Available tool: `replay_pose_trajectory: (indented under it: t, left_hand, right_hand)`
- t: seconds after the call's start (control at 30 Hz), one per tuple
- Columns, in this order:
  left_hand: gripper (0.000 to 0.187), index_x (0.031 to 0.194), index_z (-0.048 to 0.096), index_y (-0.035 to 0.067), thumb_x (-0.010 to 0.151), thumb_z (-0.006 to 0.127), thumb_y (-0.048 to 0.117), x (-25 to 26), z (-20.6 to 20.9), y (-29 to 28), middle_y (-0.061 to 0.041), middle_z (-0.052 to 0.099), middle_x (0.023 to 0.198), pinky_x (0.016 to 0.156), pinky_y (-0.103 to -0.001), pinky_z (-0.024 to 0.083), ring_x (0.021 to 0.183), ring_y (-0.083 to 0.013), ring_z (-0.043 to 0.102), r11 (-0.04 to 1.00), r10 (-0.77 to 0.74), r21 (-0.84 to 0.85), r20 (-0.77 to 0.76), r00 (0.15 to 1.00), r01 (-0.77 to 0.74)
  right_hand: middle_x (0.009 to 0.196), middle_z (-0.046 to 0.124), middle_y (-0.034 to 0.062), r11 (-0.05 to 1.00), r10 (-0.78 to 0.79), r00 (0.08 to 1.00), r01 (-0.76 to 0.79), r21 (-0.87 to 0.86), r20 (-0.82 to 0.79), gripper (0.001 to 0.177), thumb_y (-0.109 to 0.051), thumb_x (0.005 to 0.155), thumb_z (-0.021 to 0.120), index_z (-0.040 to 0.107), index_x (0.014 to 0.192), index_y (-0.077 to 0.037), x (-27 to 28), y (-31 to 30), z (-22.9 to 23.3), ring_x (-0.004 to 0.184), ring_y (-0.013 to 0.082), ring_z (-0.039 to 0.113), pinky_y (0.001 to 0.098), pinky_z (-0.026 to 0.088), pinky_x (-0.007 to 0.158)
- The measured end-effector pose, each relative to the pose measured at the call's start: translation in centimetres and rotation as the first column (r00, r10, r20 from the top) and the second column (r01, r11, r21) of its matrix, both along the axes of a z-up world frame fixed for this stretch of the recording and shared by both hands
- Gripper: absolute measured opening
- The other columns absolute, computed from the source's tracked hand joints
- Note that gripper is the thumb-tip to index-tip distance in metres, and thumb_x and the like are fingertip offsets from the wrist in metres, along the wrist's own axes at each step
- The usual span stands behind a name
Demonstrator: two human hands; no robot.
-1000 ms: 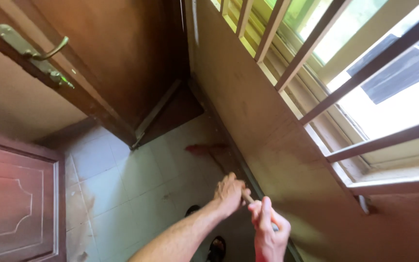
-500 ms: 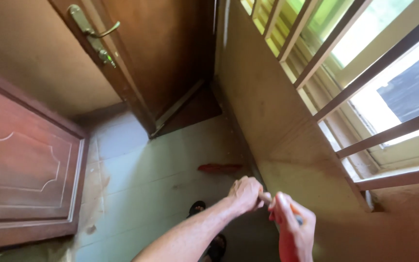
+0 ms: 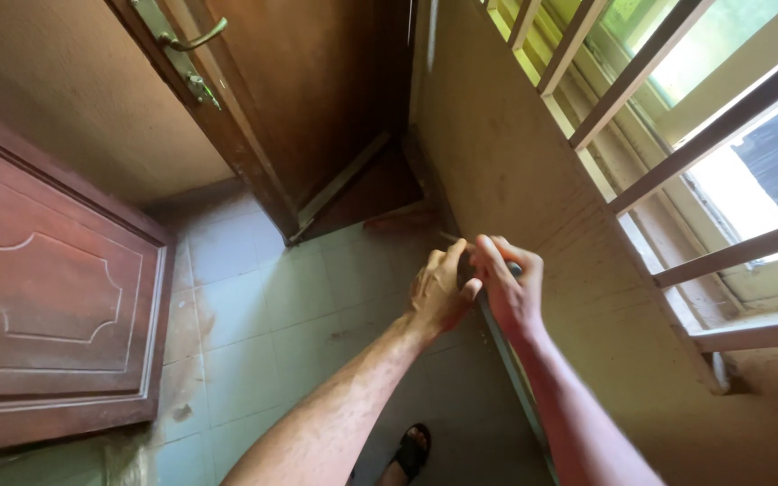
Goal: The person sweeps a tiled hallway floor with a broom, moving the broom head along the walls and under a doorway, and uses their hands to move a cardboard box.
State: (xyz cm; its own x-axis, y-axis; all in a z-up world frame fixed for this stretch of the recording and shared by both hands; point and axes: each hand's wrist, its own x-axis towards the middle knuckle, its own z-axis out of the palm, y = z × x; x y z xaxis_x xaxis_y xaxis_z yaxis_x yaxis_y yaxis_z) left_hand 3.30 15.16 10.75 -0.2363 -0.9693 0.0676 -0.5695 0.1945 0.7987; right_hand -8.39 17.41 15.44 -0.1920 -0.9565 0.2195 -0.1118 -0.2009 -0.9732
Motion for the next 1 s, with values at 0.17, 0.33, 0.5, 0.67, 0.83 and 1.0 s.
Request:
replay_pose_trajectory:
  t: [0.17, 0.33, 0.5, 0.67, 0.83, 1.0]
  left_hand:
    - [0.071, 0.142, 0.043, 0.01, 0.078, 0.07, 0.022, 2.8, 1.3, -0.2, -0.02, 0.057, 0.122, 0.091, -0.047, 0.05, 0.11, -0.0385, 0.06, 0.993, -0.065, 0.099, 0.087, 0.994, 0.057]
    - [0.064, 0.139, 0.044, 0.01, 0.082, 0.069, 0.023, 5.1, 0.9, 0.3, -0.018, 0.056, 0.122, 0.092, -0.046, 0.049, 0.111, -0.0357, 0.059, 0.981, -0.11, 0.175, 0.141, 0.984, 0.085]
    - [0.059, 0.136, 0.047, 0.011, 0.084, 0.068, 0.026, 7.3, 0.4, 1.0, -0.016, 0.057, 0.121, 0.094, -0.046, 0.048, 0.112, -0.0343, 0.058, 0.961, -0.179, 0.243, 0.182, 0.967, 0.132]
    - [0.055, 0.134, 0.05, 0.012, 0.084, 0.067, 0.027, 8.8, 0.0, 2.4, -0.014, 0.058, 0.119, 0.094, -0.044, 0.049, 0.111, -0.0327, 0.059, 0.944, -0.236, 0.276, 0.183, 0.954, 0.18]
    - [0.054, 0.134, 0.049, 0.013, 0.084, 0.066, 0.023, 9.9, -0.5, 4.5, -0.015, 0.057, 0.121, 0.095, -0.044, 0.047, 0.113, -0.0337, 0.058, 0.917, -0.301, 0.322, 0.164, 0.939, 0.237]
    - [0.059, 0.136, 0.05, 0.015, 0.079, 0.063, 0.014, 10.5, -1.7, 7.5, -0.016, 0.056, 0.123, 0.094, -0.043, 0.049, 0.112, -0.0356, 0.058, 0.868, -0.408, 0.369, 0.152, 0.9, 0.331]
  right_hand:
    - [0.063, 0.057, 0.0031, 0.997, -0.075, 0.995, 0.076, -0.024, 0.06, 0.047, -0.023, 0.1, 0.059, 0.056, 0.06, 0.001, 0.2, -4.9, -4.5, 0.064, 0.0098, 0.054, 0.0253, 0.043, 0.062]
    - [0.055, 0.054, 0.0043, 0.948, -0.317, 0.94, 0.311, 0.062, 0.124, 0.056, -0.026, 0.104, 0.055, 0.055, 0.054, -0.001, -1.4, -5.6, -6.4, 0.061, 0.0125, 0.058, 0.0271, 0.041, 0.057]
    - [0.058, 0.056, 0.0046, 0.922, -0.387, 0.92, 0.387, 0.018, 0.064, 0.055, -0.024, 0.104, 0.053, 0.054, 0.054, -0.001, -0.5, -2.7, -6.4, 0.063, 0.0119, 0.06, 0.0257, 0.042, 0.058]
    - [0.061, 0.06, 0.004, 0.847, -0.529, 0.847, 0.525, 0.085, 0.041, 0.053, -0.026, 0.103, 0.053, 0.056, 0.056, -0.001, 2.2, 2.8, -5.0, 0.059, 0.0088, 0.053, 0.0244, 0.039, 0.057]
    - [0.058, 0.052, 0.001, 0.737, -0.673, 0.705, 0.609, 0.293, 0.224, 0.048, -0.028, 0.103, 0.054, 0.059, 0.065, 0.001, 7.1, 9.3, -3.7, 0.051, 0.0077, 0.036, 0.0254, 0.025, 0.049]
    - [0.055, 0.043, -0.0001, 0.697, -0.702, 0.686, 0.607, 0.38, 0.192, 0.046, -0.028, 0.102, 0.053, 0.063, 0.068, 0.002, 12.8, 16.5, -1.8, 0.051, 0.0088, 0.034, 0.0259, 0.025, 0.049]
